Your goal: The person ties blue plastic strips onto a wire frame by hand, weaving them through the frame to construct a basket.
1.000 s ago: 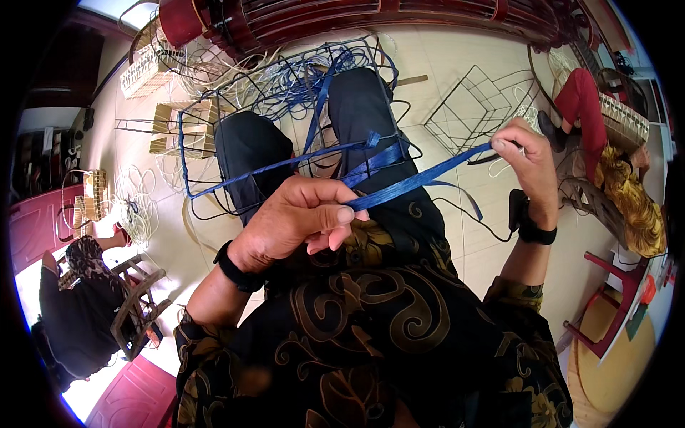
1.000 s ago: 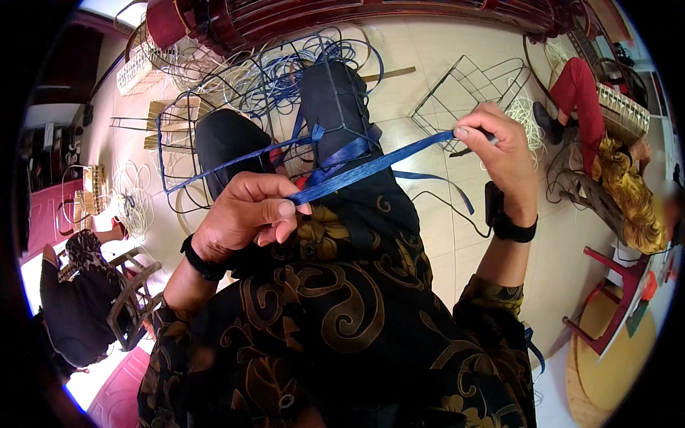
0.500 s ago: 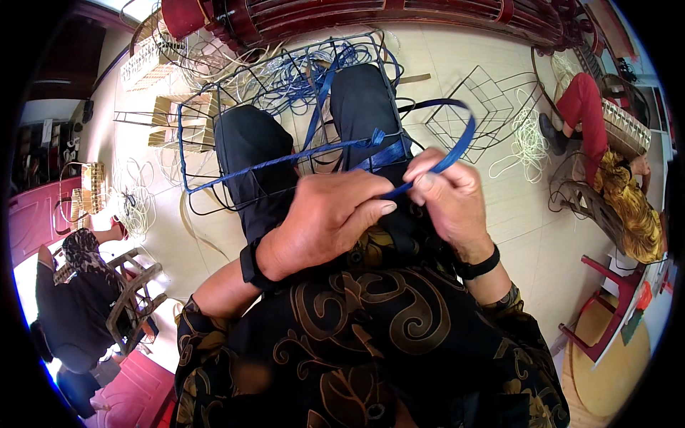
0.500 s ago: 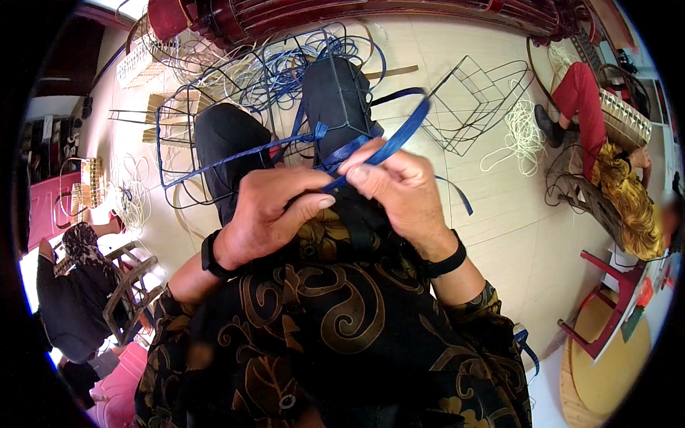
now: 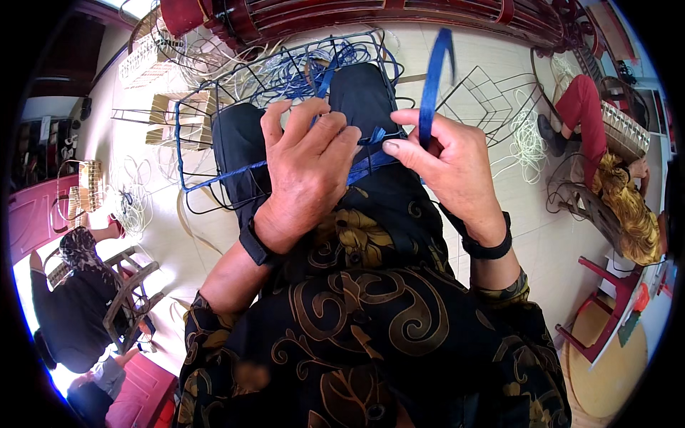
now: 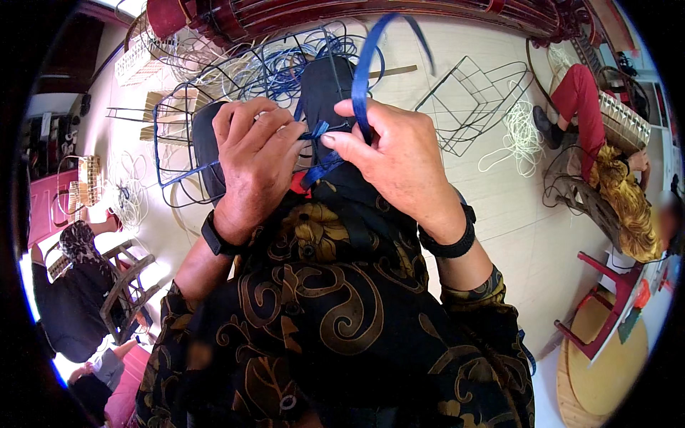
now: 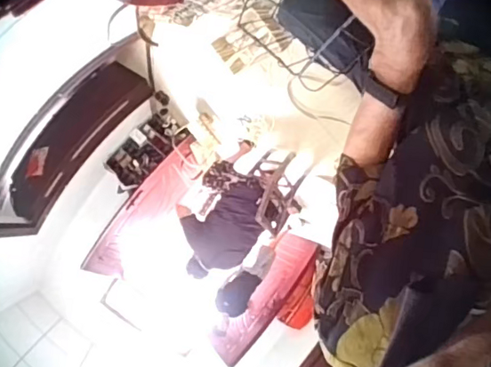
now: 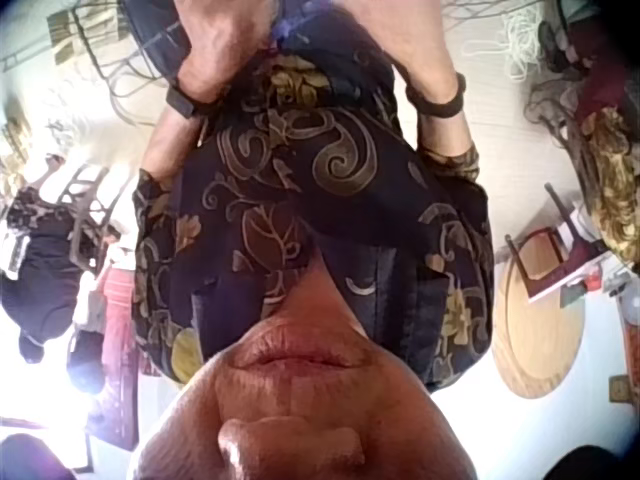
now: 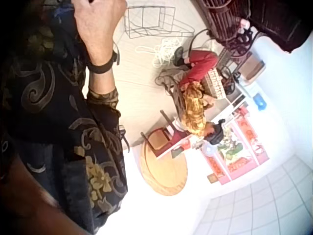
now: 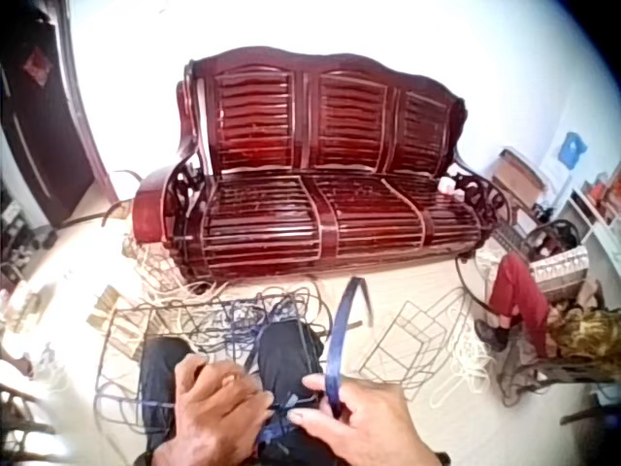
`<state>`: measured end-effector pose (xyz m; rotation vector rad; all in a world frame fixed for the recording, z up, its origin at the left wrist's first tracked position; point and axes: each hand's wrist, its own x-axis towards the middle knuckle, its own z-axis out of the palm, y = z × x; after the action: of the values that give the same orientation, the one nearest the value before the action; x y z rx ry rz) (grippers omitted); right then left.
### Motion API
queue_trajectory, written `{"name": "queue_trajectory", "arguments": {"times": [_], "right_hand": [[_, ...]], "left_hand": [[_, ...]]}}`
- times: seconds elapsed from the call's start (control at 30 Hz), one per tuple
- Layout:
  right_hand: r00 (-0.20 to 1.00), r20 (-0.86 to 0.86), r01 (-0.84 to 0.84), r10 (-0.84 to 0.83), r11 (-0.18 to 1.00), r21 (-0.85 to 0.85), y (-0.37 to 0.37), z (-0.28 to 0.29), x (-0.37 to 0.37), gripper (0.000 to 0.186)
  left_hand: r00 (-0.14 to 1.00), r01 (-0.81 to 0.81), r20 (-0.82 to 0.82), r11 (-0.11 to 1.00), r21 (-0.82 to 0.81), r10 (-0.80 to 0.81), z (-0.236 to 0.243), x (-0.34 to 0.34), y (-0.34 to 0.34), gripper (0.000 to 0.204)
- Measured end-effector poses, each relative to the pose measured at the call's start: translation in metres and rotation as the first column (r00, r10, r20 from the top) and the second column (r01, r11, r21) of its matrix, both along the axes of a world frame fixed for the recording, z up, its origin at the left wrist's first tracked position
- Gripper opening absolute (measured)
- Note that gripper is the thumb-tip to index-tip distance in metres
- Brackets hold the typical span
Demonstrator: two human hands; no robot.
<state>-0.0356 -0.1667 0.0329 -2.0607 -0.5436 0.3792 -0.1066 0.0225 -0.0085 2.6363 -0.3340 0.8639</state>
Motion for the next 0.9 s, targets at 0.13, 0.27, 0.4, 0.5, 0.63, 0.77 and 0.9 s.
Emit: {"name": "queue_trajectory", "arguments": {"times": [0.13,0.27,0.4,0.5,0.63,0.77,0.9], "right_hand": [[0.99,0.124,-0.047,0.061,0.993,-0.111,0.01,0.002,0.002,0.036],[0.97,0.215,-0.053,0.109,0.966,-0.251,0.016,0.002,0.004,0.04],[0.963,0.207,-0.088,0.173,0.926,-0.366,0.023,0.01,0.01,0.039],[0.954,0.181,-0.148,0.238,0.901,-0.408,0.025,0.008,0.015,0.036],[0.989,0.07,-0.108,0.133,0.953,-0.282,0.029,0.012,0.012,0.027],[0.999,-0.023,-0.042,0.039,0.987,-0.155,0.031,0.013,0.005,0.016],[0.999,-0.026,-0.024,0.022,0.998,-0.061,0.03,0.007,0.004,0.011]], "left_hand": [[1.0,0.01,0.017,1.0,-0.01,-0.009,0.0,0.002,0.0,0.021],[1.0,0.028,-0.009,0.999,-0.04,-0.028,0.001,0.003,0.002,0.021],[0.999,0.038,-0.002,0.997,-0.063,-0.038,0.0,0.004,0.002,0.021],[0.999,0.052,0.005,0.994,-0.095,-0.052,-0.001,0.005,0.003,0.021],[0.995,0.073,0.08,0.989,-0.13,-0.063,-0.009,0.011,0.002,0.016],[0.995,0.093,-0.026,0.977,-0.191,-0.1,-0.006,0.008,0.004,0.017],[0.993,0.119,0.018,0.96,-0.252,-0.118,-0.011,0.01,0.006,0.012]]}}
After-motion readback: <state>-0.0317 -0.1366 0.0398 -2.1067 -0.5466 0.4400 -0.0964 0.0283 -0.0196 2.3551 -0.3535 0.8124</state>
